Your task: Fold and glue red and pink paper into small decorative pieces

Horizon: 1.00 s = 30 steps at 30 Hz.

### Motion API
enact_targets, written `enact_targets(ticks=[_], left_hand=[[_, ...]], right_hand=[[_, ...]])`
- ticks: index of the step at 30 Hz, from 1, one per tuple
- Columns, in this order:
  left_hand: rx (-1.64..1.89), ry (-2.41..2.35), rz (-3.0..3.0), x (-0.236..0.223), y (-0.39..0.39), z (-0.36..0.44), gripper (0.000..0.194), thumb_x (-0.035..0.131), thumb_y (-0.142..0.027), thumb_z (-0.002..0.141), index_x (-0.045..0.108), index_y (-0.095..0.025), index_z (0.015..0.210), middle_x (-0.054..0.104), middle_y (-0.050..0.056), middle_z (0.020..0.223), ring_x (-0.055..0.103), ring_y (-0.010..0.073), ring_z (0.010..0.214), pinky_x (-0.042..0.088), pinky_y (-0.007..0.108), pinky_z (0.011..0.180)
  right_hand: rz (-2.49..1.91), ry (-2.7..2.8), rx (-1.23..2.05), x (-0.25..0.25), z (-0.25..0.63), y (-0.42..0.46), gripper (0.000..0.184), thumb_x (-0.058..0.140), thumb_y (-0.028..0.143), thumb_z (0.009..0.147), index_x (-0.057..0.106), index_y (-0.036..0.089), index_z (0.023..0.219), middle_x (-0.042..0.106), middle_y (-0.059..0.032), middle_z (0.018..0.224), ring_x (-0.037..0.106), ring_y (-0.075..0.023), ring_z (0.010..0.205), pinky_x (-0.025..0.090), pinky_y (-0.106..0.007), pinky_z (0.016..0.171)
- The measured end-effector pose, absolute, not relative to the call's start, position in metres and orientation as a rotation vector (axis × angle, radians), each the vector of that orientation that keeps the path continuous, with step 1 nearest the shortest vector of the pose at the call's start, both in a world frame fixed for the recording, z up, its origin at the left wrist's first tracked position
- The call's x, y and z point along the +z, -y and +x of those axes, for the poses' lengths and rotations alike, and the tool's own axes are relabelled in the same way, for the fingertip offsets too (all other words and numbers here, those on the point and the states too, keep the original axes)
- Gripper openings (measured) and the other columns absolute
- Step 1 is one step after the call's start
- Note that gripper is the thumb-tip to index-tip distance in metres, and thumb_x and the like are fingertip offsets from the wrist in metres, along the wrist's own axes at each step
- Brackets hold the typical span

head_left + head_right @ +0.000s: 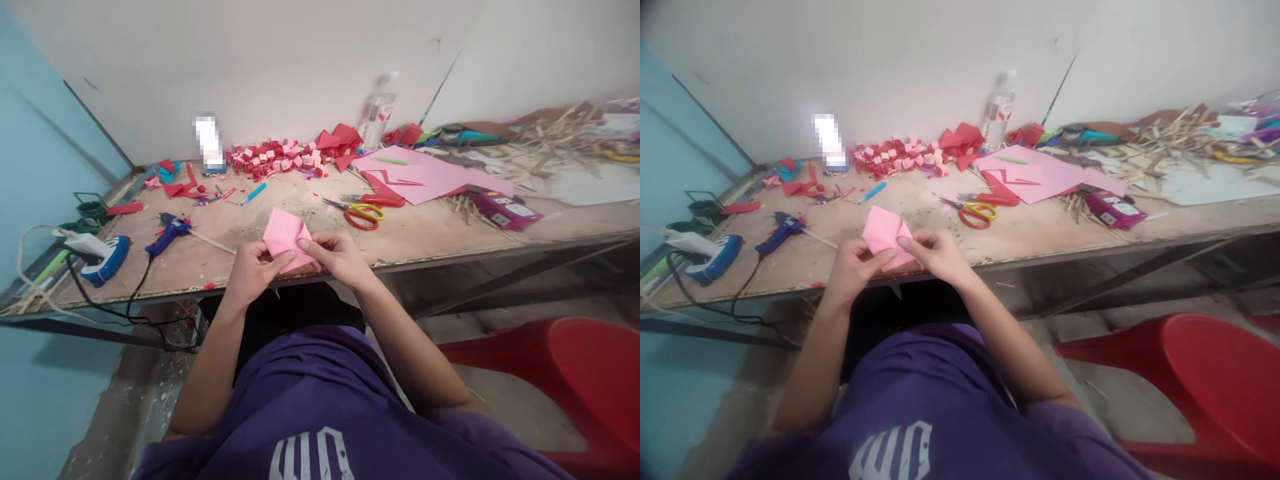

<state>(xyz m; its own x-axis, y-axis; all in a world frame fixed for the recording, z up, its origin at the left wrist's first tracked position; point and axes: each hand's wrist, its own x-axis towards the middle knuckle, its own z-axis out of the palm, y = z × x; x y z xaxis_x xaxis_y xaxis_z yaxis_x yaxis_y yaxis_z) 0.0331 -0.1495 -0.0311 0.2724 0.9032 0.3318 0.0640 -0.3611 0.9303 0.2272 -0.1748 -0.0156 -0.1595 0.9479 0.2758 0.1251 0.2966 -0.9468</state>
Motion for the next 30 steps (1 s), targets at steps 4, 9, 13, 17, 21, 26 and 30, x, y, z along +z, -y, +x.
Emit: enact_targets(ticks=[4,9,13,17,21,26,30], left_hand=[[1.219,-0.9,1.651,-0.0294,0.1491,0.0342,0.029,0.082,-0.041,0.078,0.079,-0.012,0.076,0.076,0.007,0.075,0.068,0.0188,0.068,0.051,0.026,0.061],[1.237,-0.902,1.614,-0.0279,0.1486,0.0356,0.034,0.085,-0.044,0.074,0.077,-0.011,0.072,0.074,0.006,0.072,0.064,0.0169,0.064,0.049,0.025,0.06],[1.303,-0.907,1.56,-0.0284,0.1487,0.036,0.034,0.087,-0.044,0.072,0.076,-0.011,0.072,0.073,0.006,0.073,0.063,0.0162,0.065,0.05,0.024,0.06],[1.383,-0.938,1.529,-0.0279,0.1486,0.0367,0.038,0.084,-0.046,0.075,0.072,-0.012,0.066,0.067,0.003,0.065,0.059,0.0142,0.061,0.047,0.023,0.057],[1.421,-0.964,1.536,-0.0269,0.148,0.0376,0.038,0.082,-0.046,0.076,0.069,-0.012,0.064,0.065,0.003,0.065,0.056,0.013,0.06,0.043,0.022,0.055],[1.435,-0.977,1.536,-0.0262,0.1483,0.0387,0.039,0.079,-0.045,0.078,0.065,-0.013,0.061,0.061,0.001,0.061,0.052,0.0115,0.058,0.041,0.021,0.053],[1.447,-0.969,1.549,-0.0267,0.1481,0.0383,0.037,0.078,-0.043,0.079,0.064,-0.013,0.062,0.058,0.0,0.061,0.05,0.0107,0.058,0.04,0.021,0.053]], right_hand=[[-1.026,1.563,0.99,-0.0145,0.2263,0.1757,0.055,0.073,0.056,0.091,0.053,0.017,0.057,0.047,0.0045,0.05,0.037,-0.0077,0.047,0.024,-0.026,0.048],[-1.027,1.593,0.987,-0.0136,0.2268,0.1763,0.055,0.072,0.057,0.091,0.054,0.017,0.058,0.049,0.0042,0.05,0.038,-0.0077,0.046,0.026,-0.026,0.048],[-1.015,1.565,1.041,-0.0111,0.2282,0.1774,0.056,0.071,0.058,0.091,0.056,0.017,0.057,0.051,0.0031,0.05,0.039,-0.0078,0.046,0.027,-0.026,0.048],[-0.996,1.534,1.058,-0.0101,0.2288,0.1795,0.051,0.071,0.058,0.092,0.065,0.015,0.063,0.053,0.002,0.051,0.044,-0.0091,0.047,0.031,-0.025,0.049],[-0.993,1.536,1.028,-0.0132,0.2289,0.1798,0.044,0.072,0.054,0.091,0.076,0.013,0.074,0.055,0.0014,0.052,0.047,-0.0101,0.048,0.033,-0.025,0.05],[-0.989,1.55,0.995,-0.0171,0.229,0.1777,0.041,0.075,0.05,0.09,0.076,0.013,0.072,0.058,-0.0002,0.053,0.049,-0.0111,0.049,0.038,-0.025,0.051],[-0.978,1.546,1.006,-0.0177,0.2286,0.1767,0.042,0.076,0.05,0.089,0.075,0.013,0.069,0.062,-0.0024,0.056,0.051,-0.0115,0.05,0.04,-0.025,0.051]])
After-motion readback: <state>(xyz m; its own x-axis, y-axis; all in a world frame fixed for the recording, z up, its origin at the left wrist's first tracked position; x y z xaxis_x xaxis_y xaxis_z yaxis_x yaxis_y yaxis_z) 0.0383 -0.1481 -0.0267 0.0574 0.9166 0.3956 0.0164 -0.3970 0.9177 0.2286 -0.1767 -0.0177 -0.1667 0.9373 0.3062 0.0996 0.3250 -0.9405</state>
